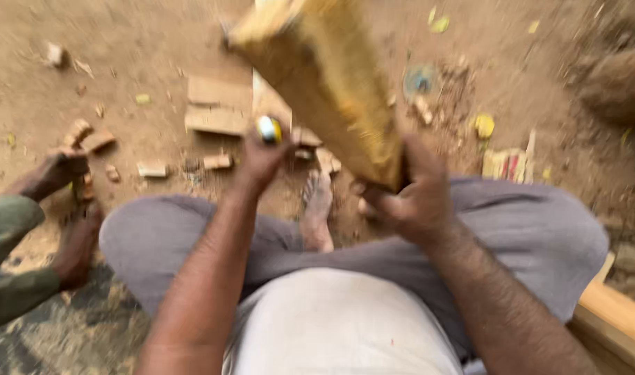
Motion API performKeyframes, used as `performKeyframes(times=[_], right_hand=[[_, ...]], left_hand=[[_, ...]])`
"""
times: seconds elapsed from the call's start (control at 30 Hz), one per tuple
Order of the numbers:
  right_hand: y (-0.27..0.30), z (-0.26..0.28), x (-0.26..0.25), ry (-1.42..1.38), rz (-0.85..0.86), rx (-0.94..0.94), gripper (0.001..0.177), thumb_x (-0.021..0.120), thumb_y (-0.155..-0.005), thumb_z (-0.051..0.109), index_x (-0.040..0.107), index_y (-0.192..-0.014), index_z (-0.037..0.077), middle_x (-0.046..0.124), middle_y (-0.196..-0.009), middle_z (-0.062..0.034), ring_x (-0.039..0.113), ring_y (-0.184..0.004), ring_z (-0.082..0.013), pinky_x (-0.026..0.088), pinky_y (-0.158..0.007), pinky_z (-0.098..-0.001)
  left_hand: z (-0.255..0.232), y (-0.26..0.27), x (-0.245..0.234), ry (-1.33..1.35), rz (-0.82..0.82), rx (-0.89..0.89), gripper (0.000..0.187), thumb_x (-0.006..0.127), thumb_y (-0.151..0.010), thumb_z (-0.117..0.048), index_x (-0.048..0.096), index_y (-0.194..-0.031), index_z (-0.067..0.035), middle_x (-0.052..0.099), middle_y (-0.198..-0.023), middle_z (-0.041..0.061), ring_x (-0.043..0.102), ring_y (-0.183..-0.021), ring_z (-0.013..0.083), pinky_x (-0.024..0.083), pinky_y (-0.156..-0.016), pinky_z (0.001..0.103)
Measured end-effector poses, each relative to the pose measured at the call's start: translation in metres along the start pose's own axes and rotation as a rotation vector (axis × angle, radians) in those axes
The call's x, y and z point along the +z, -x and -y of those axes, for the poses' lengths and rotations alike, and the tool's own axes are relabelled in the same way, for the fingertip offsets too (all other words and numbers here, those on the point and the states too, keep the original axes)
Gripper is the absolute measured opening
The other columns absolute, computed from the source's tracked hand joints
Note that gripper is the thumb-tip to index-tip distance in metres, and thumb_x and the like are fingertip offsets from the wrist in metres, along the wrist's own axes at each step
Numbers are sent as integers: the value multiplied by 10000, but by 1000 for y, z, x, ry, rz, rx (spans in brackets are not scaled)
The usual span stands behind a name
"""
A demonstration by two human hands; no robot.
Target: The person uses a chisel and a wooden block as a mallet to carve a notch into a piece of lumber while sitting on the ground.
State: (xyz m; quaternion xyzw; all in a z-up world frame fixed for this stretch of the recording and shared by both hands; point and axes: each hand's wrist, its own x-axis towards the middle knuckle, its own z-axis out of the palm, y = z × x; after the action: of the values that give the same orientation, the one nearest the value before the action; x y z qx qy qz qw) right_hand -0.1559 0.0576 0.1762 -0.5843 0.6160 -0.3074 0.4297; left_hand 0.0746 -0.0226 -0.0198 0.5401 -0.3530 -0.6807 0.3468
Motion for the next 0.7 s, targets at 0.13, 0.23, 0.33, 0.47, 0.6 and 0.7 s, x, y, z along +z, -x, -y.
performKeyframes(times=[0.13,0.23,0.33,0.47,0.6,0.7], right_hand=[[0,7,-10,-51,-82,-224,438,809,-928,202,530,-1212,20,638,-993,-85,698,-885,-190,647,-755,-337],[-4,11,-15,-161,-67,-129,468,791,-915,214,513,-1240,27,636,-973,-82,711,-844,-184,661,-739,-332],[-4,5,-15,-428,-25,99,532,807,-896,294,506,-1253,40,672,-948,-75,734,-739,-166,698,-679,-340],[0,-6,-18,-175,-91,-50,580,787,-956,343,520,-1341,1,656,-1158,-99,669,-1117,-173,597,-988,-351],[1,-8,-18,-143,-97,-80,540,785,-976,329,546,-1331,0,668,-1178,-112,675,-1127,-180,589,-994,-344],[1,-8,-17,-154,-91,-74,534,782,-961,335,554,-1316,7,676,-1161,-104,693,-1106,-172,610,-980,-338]], left_hand=[[-64,-5,12,112,206,313,241,728,-857,71,597,-973,-95,626,-984,9,639,-915,107,604,-840,279],[-84,-7,23,-61,203,273,233,700,-848,77,603,-971,-95,621,-970,-8,625,-888,82,578,-782,249],[-79,-10,25,-204,185,167,192,741,-873,33,623,-950,-98,638,-915,0,659,-876,82,615,-807,243],[-65,-15,27,-320,122,81,178,798,-878,-49,644,-941,-112,658,-901,20,658,-855,99,612,-764,272],[-70,-16,36,-356,81,30,157,799,-870,-107,664,-946,-135,685,-935,10,691,-878,105,661,-822,281],[-76,-7,43,-340,88,-13,163,783,-879,-122,663,-988,-143,701,-980,29,700,-914,131,658,-854,316]])
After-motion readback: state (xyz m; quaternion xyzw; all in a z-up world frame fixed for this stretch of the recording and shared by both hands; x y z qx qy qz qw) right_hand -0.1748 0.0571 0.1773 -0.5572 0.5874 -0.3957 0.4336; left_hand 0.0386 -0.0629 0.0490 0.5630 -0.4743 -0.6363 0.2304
